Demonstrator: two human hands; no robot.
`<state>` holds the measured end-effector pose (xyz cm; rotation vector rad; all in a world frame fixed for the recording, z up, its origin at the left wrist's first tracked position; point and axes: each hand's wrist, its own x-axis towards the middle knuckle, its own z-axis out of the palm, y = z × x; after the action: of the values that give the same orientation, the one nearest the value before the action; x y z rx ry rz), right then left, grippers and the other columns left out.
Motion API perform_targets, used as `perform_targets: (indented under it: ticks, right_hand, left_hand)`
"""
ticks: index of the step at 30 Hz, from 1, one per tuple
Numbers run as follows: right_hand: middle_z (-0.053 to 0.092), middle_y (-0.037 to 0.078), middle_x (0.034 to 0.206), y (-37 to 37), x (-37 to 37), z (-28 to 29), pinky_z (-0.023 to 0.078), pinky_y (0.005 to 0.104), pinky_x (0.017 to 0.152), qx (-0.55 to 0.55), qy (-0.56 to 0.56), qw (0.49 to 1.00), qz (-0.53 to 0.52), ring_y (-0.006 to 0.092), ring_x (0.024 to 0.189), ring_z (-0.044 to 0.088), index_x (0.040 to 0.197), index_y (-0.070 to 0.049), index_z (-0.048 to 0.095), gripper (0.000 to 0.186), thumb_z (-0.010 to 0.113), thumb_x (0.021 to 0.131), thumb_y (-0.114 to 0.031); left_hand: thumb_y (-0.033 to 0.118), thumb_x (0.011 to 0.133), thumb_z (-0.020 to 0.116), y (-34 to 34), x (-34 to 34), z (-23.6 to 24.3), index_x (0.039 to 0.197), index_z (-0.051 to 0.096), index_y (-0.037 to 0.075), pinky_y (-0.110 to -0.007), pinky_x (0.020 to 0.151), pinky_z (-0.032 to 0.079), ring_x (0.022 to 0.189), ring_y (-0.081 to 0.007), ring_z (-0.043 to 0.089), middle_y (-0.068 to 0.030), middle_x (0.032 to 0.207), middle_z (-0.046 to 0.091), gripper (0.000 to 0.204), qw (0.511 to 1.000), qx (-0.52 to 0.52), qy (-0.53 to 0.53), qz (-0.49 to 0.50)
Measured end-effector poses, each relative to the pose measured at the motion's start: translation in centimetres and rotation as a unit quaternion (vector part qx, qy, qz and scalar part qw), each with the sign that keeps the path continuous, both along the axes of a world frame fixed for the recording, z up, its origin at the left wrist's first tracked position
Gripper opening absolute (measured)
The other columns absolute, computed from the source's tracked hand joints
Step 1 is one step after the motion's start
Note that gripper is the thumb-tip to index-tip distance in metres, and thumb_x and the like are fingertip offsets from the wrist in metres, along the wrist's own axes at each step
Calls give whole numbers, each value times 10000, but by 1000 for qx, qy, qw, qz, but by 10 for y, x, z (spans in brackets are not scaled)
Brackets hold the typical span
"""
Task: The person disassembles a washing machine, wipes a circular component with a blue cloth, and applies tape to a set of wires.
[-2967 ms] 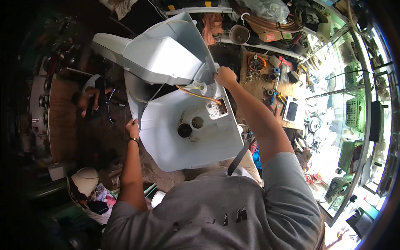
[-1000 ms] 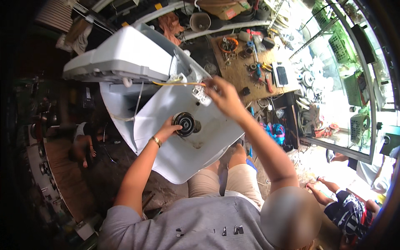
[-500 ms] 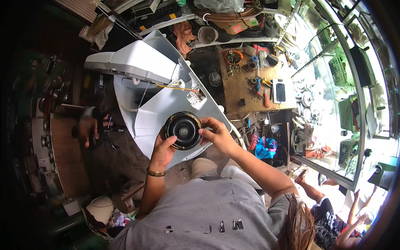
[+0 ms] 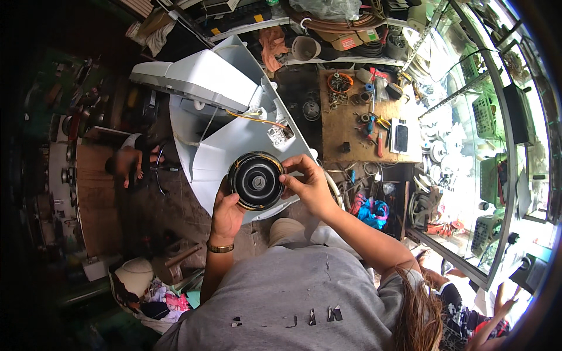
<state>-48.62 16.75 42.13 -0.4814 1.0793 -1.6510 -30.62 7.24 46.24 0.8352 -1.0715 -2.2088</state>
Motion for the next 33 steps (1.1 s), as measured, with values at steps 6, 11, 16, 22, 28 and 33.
perform_targets:
  ticks: [6, 11, 16, 22, 28, 33]
  right_hand:
    - [622, 70, 967, -3, 0, 11, 520, 222, 574, -14, 61, 998, -18, 89, 673, 625, 999, 1, 544, 167, 635, 861, 18]
    - [637, 59, 953, -4, 2, 13, 495, 204, 582, -33, 78, 996, -29, 59, 681, 608, 972, -8, 552, 153, 645, 854, 23]
    - [632, 46, 952, -2, 2, 21, 485, 201, 603, -32, 88, 995, -27, 54, 686, 595, 966, -11, 558, 155, 654, 849, 24]
    - [609, 56, 974, 0, 4, 35, 502, 214, 659, -92, 162, 981, -48, 69, 771, 606, 947, 4, 572, 172, 671, 817, 56]
    - [612, 81, 944, 2, 3, 47, 522, 232, 686, -117, 245, 961, -50, 109, 817, 630, 913, 19, 582, 183, 693, 776, 67]
    - [627, 106, 911, 3, 0, 54, 534, 248, 670, -143, 324, 934, -52, 161, 806, 648, 889, 14, 604, 198, 716, 737, 71]
  left_hand:
    - [170, 741, 599, 3, -1, 6, 1365, 335, -13, -351, 1029, 394, 1205, -215, 492, -123, 1279, 504, 702, 998, -56, 15, 9]
    - [175, 709, 619, 5, 3, 5, 1381, 318, -23, -346, 1053, 359, 1226, -213, 468, -128, 1305, 488, 761, 996, -90, 15, 8]
    - [182, 694, 621, 6, 4, 8, 1393, 304, -25, -350, 1066, 352, 1245, -221, 458, -134, 1328, 475, 794, 996, -85, 28, 15]
    - [176, 663, 593, 5, 7, 6, 1399, 289, -19, -391, 1074, 361, 1265, -269, 447, -161, 1343, 459, 819, 996, -47, 72, 12]
    - [183, 646, 569, 5, 10, -5, 1402, 283, -4, -416, 1073, 361, 1261, -305, 442, -182, 1348, 446, 830, 994, 3, 108, 22]
    - [194, 612, 553, 6, 12, -13, 1374, 357, -11, -442, 1072, 360, 1227, -316, 471, -182, 1321, 481, 813, 991, 34, 119, 44]
